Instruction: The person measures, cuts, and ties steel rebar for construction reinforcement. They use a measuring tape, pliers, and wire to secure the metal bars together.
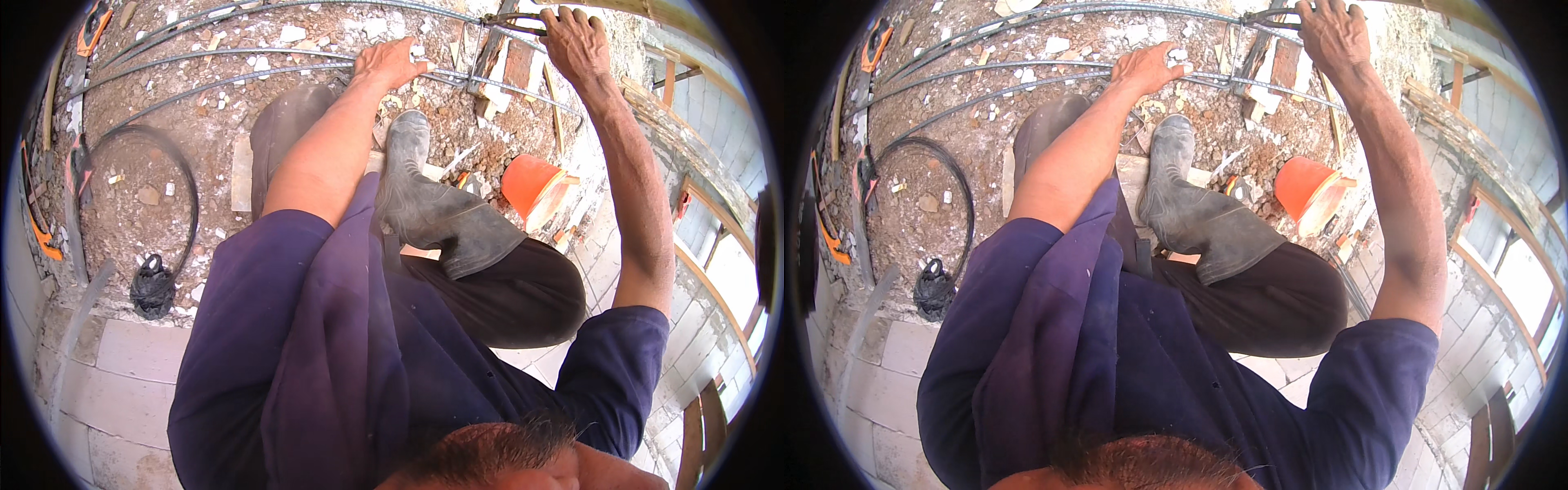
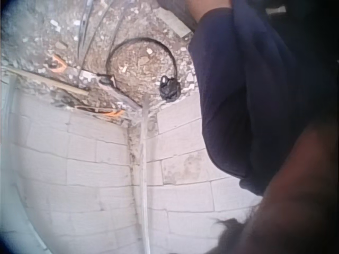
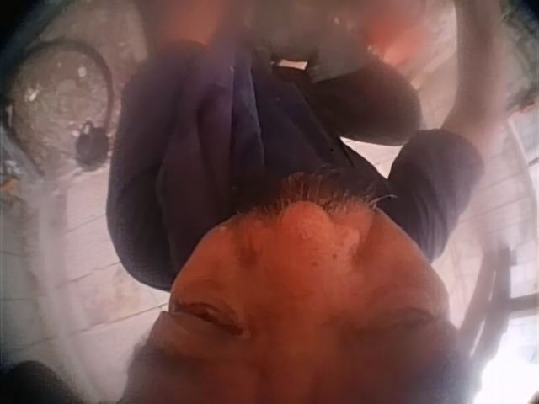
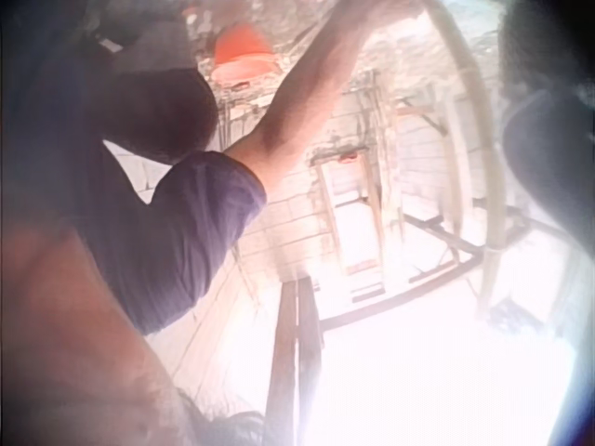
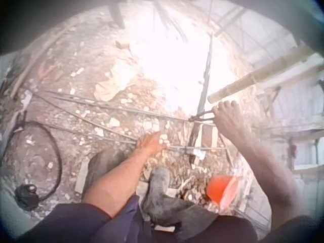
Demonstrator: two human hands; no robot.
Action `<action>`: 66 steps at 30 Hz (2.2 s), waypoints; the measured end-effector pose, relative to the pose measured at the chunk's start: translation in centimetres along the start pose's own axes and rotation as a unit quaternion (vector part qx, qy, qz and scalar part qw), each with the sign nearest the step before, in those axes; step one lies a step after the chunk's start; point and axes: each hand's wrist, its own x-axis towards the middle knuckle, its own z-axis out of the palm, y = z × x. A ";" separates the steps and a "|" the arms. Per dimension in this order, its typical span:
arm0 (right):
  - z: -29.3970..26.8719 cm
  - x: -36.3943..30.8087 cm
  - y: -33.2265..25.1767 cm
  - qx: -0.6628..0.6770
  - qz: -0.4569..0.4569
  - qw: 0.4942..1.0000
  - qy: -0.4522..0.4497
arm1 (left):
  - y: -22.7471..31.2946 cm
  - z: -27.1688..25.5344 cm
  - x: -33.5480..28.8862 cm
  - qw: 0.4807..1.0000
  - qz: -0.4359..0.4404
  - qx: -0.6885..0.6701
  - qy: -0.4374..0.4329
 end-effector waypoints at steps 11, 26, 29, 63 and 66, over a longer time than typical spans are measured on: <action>-3.4 0.2 0.1 0.468 0.296 0.715 -0.426 | 1.0 -0.8 -0.7 1.000 -0.005 0.000 -0.029; -3.0 1.0 -1.0 0.079 0.126 0.961 -0.233 | 0.0 -1.1 -0.4 1.000 -0.008 -0.010 -0.011; -2.9 1.7 1.5 -0.072 -0.102 0.991 0.046 | 0.0 -0.5 -0.1 1.000 0.000 -0.006 0.002; -9.9 7.9 -1.4 0.002 -0.057 0.945 -0.322 | -1.5 -1.2 -0.7 1.000 -0.022 0.014 0.018; 2.5 -2.2 4.3 0.132 0.065 0.977 -0.154 | 2.2 0.2 0.2 1.000 0.029 0.007 0.010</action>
